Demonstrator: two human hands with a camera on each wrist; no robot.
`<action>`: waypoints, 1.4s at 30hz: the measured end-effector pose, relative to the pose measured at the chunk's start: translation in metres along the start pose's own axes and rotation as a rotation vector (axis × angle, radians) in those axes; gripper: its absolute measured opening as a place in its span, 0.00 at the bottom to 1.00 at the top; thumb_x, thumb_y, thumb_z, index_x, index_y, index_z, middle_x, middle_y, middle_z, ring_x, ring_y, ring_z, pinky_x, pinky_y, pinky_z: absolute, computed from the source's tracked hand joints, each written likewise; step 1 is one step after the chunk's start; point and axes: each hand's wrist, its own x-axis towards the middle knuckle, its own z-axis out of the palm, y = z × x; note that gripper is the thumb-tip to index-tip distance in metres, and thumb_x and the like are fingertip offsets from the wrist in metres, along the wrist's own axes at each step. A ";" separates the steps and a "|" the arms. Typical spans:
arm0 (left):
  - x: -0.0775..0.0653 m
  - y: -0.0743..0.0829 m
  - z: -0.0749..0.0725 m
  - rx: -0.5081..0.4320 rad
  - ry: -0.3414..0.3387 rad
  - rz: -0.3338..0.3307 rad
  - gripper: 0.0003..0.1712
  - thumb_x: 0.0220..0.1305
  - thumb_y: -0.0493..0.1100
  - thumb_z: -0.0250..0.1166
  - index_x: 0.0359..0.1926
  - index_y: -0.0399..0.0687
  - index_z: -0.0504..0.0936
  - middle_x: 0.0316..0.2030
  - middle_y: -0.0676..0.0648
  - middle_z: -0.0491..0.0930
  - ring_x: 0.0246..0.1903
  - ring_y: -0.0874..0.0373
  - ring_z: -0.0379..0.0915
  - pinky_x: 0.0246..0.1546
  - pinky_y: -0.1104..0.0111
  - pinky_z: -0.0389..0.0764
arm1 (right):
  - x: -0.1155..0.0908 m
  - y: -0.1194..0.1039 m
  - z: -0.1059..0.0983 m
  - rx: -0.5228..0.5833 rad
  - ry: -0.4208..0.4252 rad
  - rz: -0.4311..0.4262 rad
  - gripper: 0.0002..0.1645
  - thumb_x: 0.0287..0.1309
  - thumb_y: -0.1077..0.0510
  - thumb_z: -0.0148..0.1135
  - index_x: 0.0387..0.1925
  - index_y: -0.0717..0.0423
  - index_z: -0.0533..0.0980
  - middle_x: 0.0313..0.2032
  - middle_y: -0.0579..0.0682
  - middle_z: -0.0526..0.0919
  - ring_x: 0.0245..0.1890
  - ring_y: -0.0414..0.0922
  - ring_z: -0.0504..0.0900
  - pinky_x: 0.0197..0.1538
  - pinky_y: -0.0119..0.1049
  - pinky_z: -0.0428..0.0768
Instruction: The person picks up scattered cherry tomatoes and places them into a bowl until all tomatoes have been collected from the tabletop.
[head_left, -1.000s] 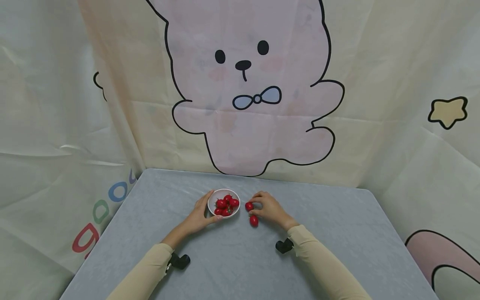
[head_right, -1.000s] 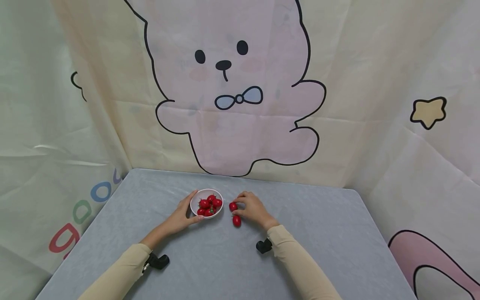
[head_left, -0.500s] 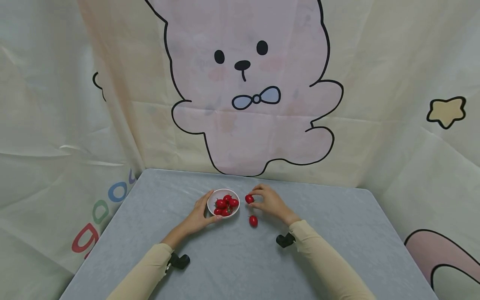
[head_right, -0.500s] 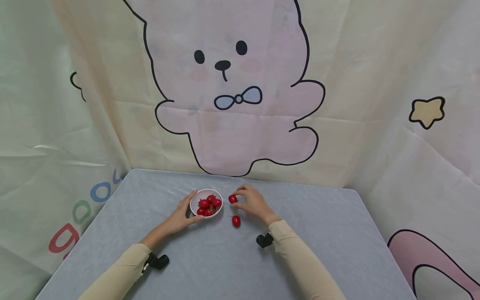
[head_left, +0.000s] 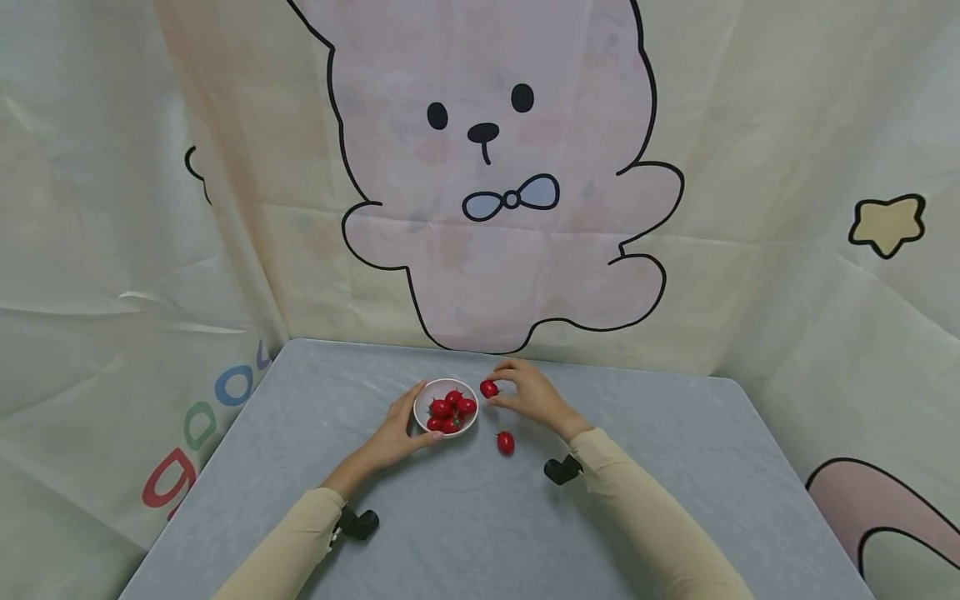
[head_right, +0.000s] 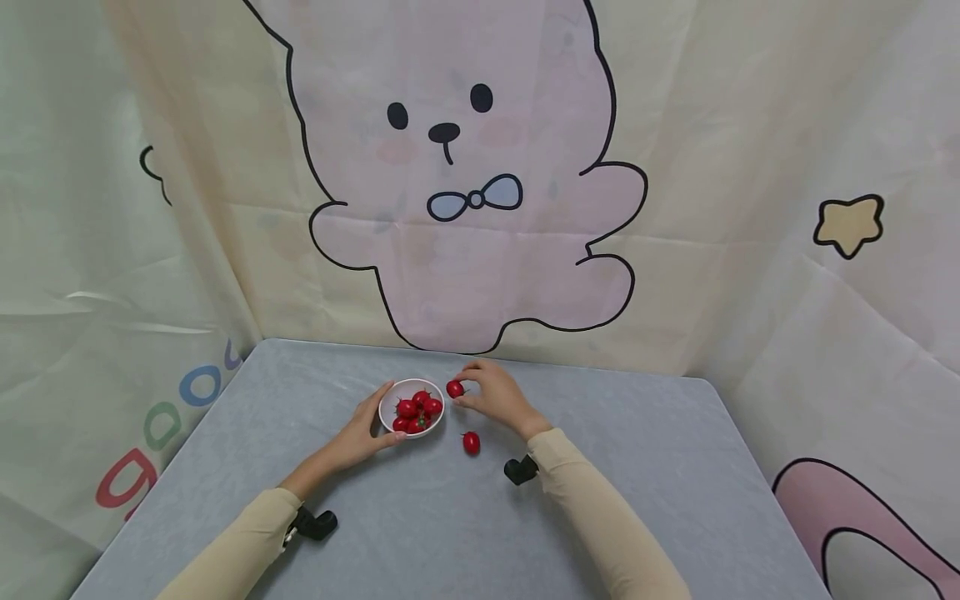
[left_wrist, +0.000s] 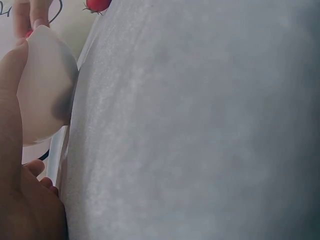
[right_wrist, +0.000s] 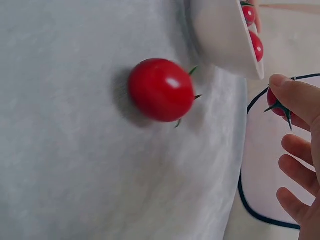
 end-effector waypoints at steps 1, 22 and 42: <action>0.000 0.000 0.000 -0.002 0.004 0.007 0.61 0.52 0.63 0.73 0.79 0.60 0.46 0.76 0.41 0.53 0.76 0.42 0.46 0.69 0.38 0.60 | 0.002 -0.002 -0.001 -0.005 -0.004 -0.001 0.22 0.54 0.47 0.74 0.51 0.46 0.84 0.56 0.49 0.79 0.59 0.49 0.76 0.63 0.48 0.76; 0.001 -0.002 0.000 -0.003 -0.012 -0.003 0.61 0.54 0.63 0.72 0.79 0.63 0.44 0.77 0.42 0.50 0.76 0.41 0.44 0.69 0.37 0.59 | 0.047 -0.040 0.012 -0.044 -0.057 -0.102 0.24 0.55 0.43 0.72 0.52 0.47 0.83 0.56 0.50 0.79 0.58 0.48 0.76 0.63 0.48 0.76; 0.000 0.001 -0.002 -0.017 -0.015 0.013 0.60 0.56 0.62 0.71 0.79 0.56 0.45 0.77 0.39 0.50 0.76 0.38 0.44 0.69 0.37 0.58 | 0.054 -0.048 0.031 -0.106 -0.051 -0.187 0.25 0.56 0.40 0.70 0.52 0.46 0.83 0.55 0.48 0.80 0.55 0.47 0.78 0.61 0.45 0.77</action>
